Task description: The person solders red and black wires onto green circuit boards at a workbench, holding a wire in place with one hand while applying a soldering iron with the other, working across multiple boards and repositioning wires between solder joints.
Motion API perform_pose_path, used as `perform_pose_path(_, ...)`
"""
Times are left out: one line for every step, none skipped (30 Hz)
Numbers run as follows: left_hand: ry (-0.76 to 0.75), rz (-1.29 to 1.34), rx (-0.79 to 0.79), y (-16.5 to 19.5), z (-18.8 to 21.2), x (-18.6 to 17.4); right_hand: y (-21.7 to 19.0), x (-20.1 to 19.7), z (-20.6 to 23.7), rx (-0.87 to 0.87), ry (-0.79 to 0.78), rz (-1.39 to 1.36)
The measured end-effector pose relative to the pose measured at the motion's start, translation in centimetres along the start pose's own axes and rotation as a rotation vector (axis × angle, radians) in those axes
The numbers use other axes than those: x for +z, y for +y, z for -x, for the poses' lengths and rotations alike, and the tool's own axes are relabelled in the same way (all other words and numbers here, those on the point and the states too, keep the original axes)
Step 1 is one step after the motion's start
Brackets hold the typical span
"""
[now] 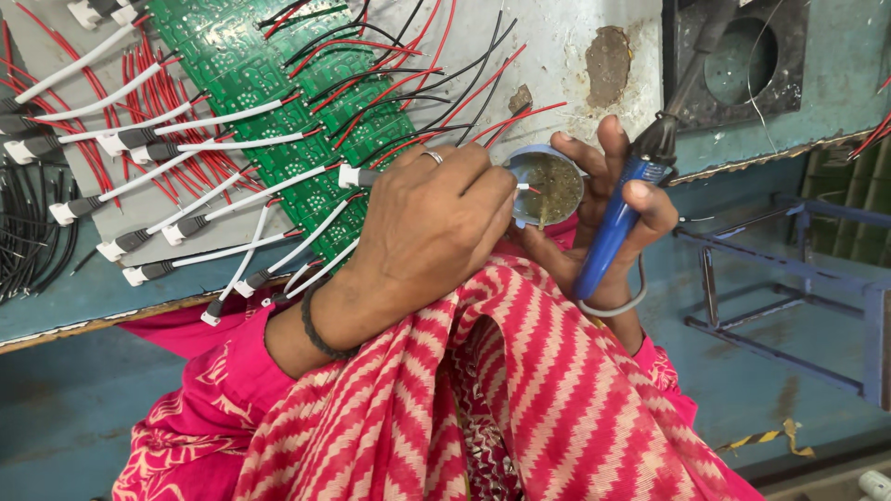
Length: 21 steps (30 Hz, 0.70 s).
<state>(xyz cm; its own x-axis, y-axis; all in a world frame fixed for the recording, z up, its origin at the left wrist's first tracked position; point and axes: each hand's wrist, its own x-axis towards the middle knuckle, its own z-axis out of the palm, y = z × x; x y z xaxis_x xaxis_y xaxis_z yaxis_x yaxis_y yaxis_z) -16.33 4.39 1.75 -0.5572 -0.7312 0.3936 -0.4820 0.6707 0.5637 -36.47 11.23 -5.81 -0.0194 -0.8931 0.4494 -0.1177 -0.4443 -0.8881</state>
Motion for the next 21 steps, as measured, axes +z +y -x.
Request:
perform_pose_path(0.002,0.000,0.004,0.0,-0.1,0.1,0.0,0.0,0.0,-0.001,0.002,0.000)
perform_pose_path(0.004,0.001,0.008,0.0,-0.1,0.1,0.0,0.1,0.0,-0.003,0.003,0.000)
perform_pose_path(0.007,0.011,0.012,0.0,-0.2,0.1,0.0,0.2,0.0,-0.009,0.007,0.000)
perform_pose_path(0.009,0.021,0.016,0.0,-0.2,0.1,0.1,0.2,-0.1,-0.010,0.010,0.000)
perform_pose_path(0.012,0.031,0.021,-0.1,-0.2,0.1,0.1,0.3,-0.1,-0.012,0.012,0.000)
perform_pose_path(0.012,0.027,0.021,-0.1,-0.2,0.1,0.0,0.3,0.0,-0.008,0.013,0.000)
perform_pose_path(0.012,0.024,0.022,-0.1,-0.1,0.1,0.0,0.2,-0.1,-0.007,0.011,0.003)
perform_pose_path(0.013,0.020,0.022,-0.1,-0.1,0.0,0.0,0.2,-0.1,-0.006,0.008,0.006)
perform_pose_path(0.013,0.016,0.018,-0.1,0.0,0.0,0.0,0.0,-0.2,-0.007,0.003,0.012)
perform_pose_path(0.013,0.011,0.013,-0.1,0.0,-0.1,0.0,0.0,-0.2,-0.005,0.003,0.015)
perform_pose_path(0.013,0.007,0.009,-0.1,0.0,-0.1,0.0,0.0,-0.2,-0.003,0.004,0.019)
perform_pose_path(0.011,0.004,-0.003,0.0,0.1,-0.2,0.0,0.0,-0.1,0.003,0.010,0.021)
perform_pose_path(0.011,0.000,-0.014,0.0,0.1,-0.3,0.0,0.0,-0.1,0.006,0.017,0.020)
perform_pose_path(0.010,-0.003,-0.026,0.0,0.1,-0.4,0.0,0.0,-0.1,0.008,0.024,0.020)
perform_pose_path(0.015,0.026,-0.031,0.0,0.1,-0.6,0.1,-0.1,0.0,0.006,0.030,0.016)
perform_pose_path(0.022,0.054,-0.036,-0.1,0.2,-0.7,0.2,-0.2,0.0,0.007,0.039,0.012)
perform_pose_path(0.028,0.083,-0.041,-0.1,0.2,-0.9,0.3,-0.3,0.0,0.008,0.047,0.008)
perform_pose_path(0.034,0.106,-0.061,-0.2,0.3,-1.1,0.4,-0.4,0.1,0.012,0.057,0.002)
perform_pose_path(0.041,0.128,-0.081,-0.3,0.4,-1.3,0.7,-0.7,0.0,0.005,0.061,0.026)
perform_pose_path(0.050,0.149,-0.102,-0.4,0.5,-1.5,0.9,-1.0,0.0,-0.001,0.066,0.049)
perform_pose_path(0.064,0.168,-0.110,-0.5,0.6,-1.6,1.3,-1.5,-0.3,-0.019,0.063,0.100)
